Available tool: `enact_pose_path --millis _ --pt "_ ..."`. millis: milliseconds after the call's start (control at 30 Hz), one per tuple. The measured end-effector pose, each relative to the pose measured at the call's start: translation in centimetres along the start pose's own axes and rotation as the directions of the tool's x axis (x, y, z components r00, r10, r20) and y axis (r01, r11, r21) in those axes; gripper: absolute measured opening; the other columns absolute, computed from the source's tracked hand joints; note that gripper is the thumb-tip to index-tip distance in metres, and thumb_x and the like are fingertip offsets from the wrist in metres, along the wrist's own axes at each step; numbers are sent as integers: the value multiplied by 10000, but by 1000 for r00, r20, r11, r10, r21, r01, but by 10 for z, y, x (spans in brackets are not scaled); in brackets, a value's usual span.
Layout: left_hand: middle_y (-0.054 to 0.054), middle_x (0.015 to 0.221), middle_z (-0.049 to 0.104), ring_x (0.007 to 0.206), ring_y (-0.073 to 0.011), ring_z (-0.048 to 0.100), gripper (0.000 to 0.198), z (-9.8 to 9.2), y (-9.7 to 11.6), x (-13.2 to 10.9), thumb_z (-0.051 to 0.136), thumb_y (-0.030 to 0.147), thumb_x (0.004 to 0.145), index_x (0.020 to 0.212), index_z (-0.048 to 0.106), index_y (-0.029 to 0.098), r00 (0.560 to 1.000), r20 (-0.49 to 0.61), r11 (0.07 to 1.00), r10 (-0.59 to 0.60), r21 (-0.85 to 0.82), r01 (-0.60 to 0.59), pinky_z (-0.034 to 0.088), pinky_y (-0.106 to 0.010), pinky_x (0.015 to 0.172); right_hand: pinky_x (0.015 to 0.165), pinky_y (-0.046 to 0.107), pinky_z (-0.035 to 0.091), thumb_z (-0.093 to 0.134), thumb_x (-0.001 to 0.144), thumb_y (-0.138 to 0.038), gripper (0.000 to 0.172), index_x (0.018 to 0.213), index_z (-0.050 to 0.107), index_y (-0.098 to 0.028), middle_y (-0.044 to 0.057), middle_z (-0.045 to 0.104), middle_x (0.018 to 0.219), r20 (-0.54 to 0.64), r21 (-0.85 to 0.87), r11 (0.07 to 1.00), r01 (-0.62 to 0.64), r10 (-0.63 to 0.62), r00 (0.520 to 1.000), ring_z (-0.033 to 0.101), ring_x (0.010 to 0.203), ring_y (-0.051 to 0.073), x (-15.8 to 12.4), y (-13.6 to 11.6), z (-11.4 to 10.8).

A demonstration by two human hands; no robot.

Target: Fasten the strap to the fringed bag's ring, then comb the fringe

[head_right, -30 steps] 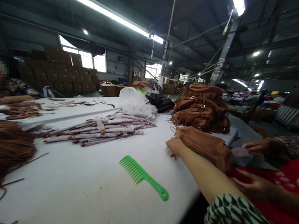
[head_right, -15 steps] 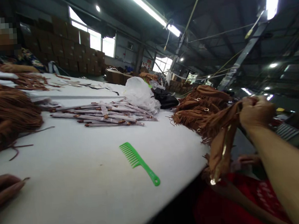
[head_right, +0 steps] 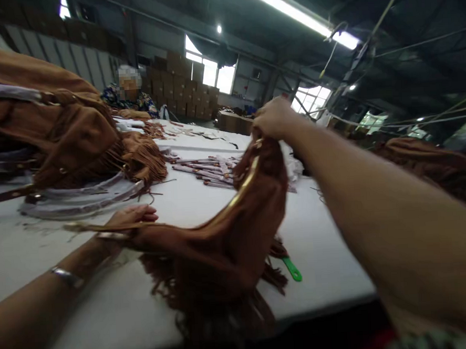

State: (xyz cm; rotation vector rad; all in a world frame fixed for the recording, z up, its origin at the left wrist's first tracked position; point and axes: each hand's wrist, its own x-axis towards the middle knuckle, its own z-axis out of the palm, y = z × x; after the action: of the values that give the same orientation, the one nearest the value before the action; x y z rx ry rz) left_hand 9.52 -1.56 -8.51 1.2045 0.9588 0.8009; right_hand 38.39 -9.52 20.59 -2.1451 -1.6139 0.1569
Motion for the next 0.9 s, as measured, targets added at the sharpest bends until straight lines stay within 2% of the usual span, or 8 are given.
enact_pose_path --millis 133,233,367,500,633,733,800,900 --pt "-96 914 644 783 -207 630 479 -41 13 7 646 508 695 989 558 140 992 56 984 -116 -132 123 515 -341 691 669 162 411 418 924 -339 354 900 639 -63 63 654 965 271 -101 980 169 -137 953 571 795 94 3 -32 121" --pt "-100 947 639 772 -205 624 483 -62 18 2 672 490 678 996 564 144 985 127 991 -117 86 107 509 -318 662 714 201 426 393 926 -372 324 915 647 -170 29 669 934 387 -211 957 200 -106 916 586 815 116 -19 0 169" --pt "-65 912 663 785 -228 621 392 -62 32 -11 667 461 667 936 630 179 925 339 905 -174 426 14 493 -315 700 822 392 404 468 861 -329 299 1062 585 -142 155 592 1111 254 -451 892 14 113 961 518 1055 292 -73 91 173" --pt "-20 860 676 899 -266 604 305 -49 48 -21 738 371 577 839 686 223 869 472 779 -150 598 -190 465 -310 822 772 432 411 441 856 -332 308 1047 576 -131 177 586 1052 192 -556 810 -188 345 918 541 1011 332 -138 176 162" --pt "-56 943 670 869 -283 611 447 -54 56 -30 679 491 628 982 659 219 927 326 723 -186 684 -96 504 -315 685 770 343 404 404 866 -315 287 1062 556 -171 124 579 1100 209 -502 822 -271 419 884 560 998 251 -170 219 162" --pt "-86 1044 648 954 -308 580 531 -45 68 -40 634 564 657 1044 632 200 985 166 584 38 796 -157 481 -375 810 684 294 391 470 817 -344 296 1041 554 -169 105 616 1026 221 -417 851 -320 436 872 572 920 231 -166 233 164" --pt "-78 1114 629 1054 -328 531 553 -20 76 -48 685 544 615 1061 643 219 939 232 468 252 820 -328 386 -418 964 594 267 362 520 769 -326 242 924 588 -153 87 637 850 251 -354 871 -340 439 862 575 775 202 -158 238 164" --pt "-69 1199 593 1160 -328 463 569 40 77 -56 696 506 632 1133 626 246 767 519 347 377 689 -636 291 -442 1043 484 251 312 531 727 -248 134 679 580 -133 47 559 574 317 -251 892 -376 443 839 502 536 140 -154 242 163"
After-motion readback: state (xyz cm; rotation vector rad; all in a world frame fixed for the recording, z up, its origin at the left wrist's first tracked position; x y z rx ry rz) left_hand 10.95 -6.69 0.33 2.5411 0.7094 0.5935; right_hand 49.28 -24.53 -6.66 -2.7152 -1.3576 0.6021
